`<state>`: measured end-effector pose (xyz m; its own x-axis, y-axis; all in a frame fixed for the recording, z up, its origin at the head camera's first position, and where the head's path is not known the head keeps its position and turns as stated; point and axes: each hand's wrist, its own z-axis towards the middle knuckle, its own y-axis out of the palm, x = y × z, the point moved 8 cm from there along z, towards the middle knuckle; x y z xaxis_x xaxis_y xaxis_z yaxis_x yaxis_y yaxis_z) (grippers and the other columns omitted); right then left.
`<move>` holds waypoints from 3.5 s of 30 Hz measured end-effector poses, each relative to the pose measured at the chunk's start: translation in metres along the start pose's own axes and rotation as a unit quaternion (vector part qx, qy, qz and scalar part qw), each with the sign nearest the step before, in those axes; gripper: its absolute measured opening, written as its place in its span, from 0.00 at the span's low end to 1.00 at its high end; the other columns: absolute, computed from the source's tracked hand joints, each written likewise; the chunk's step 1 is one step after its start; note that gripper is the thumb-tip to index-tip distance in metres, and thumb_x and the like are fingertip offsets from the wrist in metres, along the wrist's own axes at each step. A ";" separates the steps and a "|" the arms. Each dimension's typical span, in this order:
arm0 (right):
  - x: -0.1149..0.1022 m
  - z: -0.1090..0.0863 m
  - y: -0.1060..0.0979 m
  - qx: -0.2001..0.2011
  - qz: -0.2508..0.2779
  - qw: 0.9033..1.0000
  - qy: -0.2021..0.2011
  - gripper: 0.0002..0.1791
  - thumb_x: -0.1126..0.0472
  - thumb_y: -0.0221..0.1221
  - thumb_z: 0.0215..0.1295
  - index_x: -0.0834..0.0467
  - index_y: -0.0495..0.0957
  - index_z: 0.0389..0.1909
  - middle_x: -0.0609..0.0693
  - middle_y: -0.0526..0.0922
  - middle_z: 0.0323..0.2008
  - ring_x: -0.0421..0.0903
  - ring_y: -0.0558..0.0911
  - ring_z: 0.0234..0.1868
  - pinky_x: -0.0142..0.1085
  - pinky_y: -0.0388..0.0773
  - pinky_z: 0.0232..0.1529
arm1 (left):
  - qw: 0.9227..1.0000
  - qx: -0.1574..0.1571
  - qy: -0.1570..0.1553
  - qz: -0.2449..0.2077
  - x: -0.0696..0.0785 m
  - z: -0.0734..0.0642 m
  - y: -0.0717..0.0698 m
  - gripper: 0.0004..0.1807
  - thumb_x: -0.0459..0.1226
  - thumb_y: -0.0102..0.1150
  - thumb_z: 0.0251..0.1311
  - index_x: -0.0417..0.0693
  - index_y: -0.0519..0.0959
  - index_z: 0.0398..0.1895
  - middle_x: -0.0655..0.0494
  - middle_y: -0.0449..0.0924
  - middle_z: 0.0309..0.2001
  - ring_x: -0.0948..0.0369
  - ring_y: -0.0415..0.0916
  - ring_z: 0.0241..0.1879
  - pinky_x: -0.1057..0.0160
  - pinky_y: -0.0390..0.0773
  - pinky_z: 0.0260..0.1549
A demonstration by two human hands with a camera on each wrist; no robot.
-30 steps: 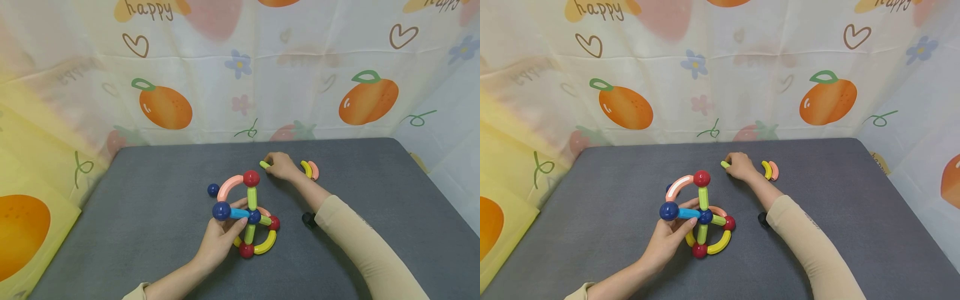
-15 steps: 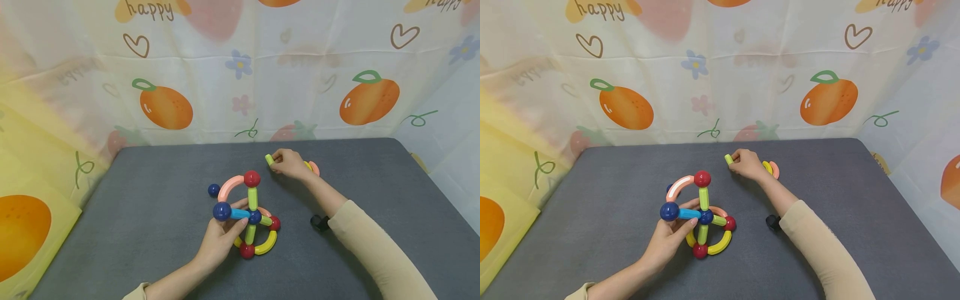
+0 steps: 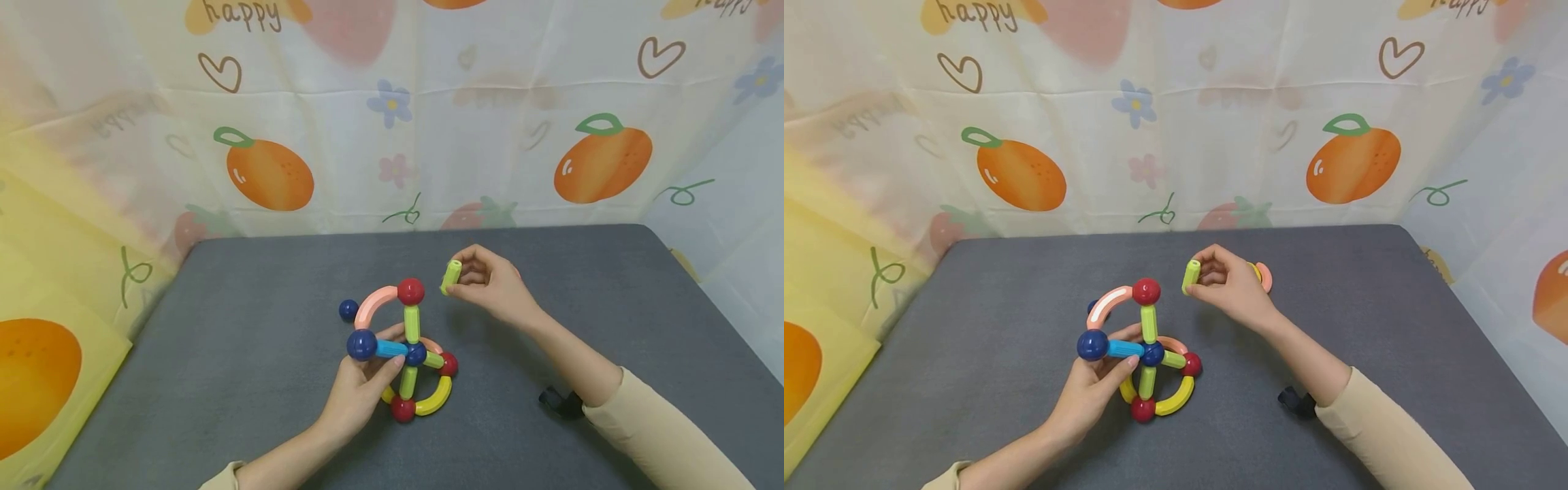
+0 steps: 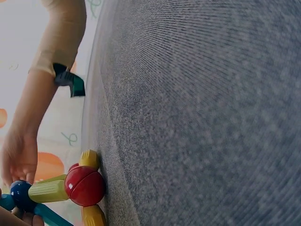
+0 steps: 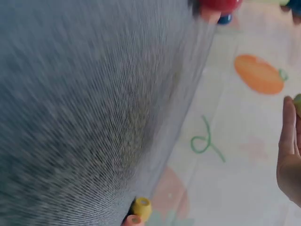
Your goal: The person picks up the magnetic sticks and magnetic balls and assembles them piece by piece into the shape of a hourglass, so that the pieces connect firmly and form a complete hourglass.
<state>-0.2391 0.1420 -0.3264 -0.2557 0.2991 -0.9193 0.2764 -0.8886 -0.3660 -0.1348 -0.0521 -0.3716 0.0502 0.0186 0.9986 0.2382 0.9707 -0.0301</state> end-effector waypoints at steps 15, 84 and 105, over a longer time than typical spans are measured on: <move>-0.028 -0.046 0.043 -0.077 0.011 0.988 -0.131 0.15 0.64 0.71 0.55 0.53 0.78 0.41 0.49 0.83 0.37 0.38 0.85 0.37 0.36 0.86 0.41 | 0.999 0.023 -0.007 0.031 -0.001 0.000 -0.003 0.22 0.33 0.58 0.67 0.49 0.75 0.64 0.52 0.77 0.65 0.54 0.76 0.65 0.55 0.74 0.65; 0.011 0.072 0.085 -0.226 -0.069 0.970 -0.063 0.20 0.63 0.65 0.62 0.62 0.77 0.55 0.62 0.81 0.57 0.56 0.80 0.58 0.50 0.77 0.63 | 0.999 0.023 -0.016 0.027 -0.002 -0.001 -0.004 0.22 0.34 0.59 0.66 0.48 0.74 0.64 0.51 0.76 0.66 0.53 0.76 0.64 0.60 0.76 0.64; 0.010 0.105 0.162 -0.363 -0.150 0.914 -0.101 0.23 0.60 0.62 0.67 0.59 0.74 0.62 0.54 0.78 0.63 0.53 0.77 0.66 0.43 0.75 0.67 | 1.000 0.000 0.011 0.023 0.001 -0.001 -0.003 0.23 0.34 0.57 0.68 0.43 0.72 0.65 0.48 0.75 0.67 0.56 0.75 0.65 0.59 0.74 0.66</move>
<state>-0.2945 -0.0353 -0.3796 -0.5673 0.3555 -0.7429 0.6887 -0.2899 -0.6646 -0.1342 -0.0548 -0.3704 0.0823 0.0578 0.9949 0.2359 0.9688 -0.0758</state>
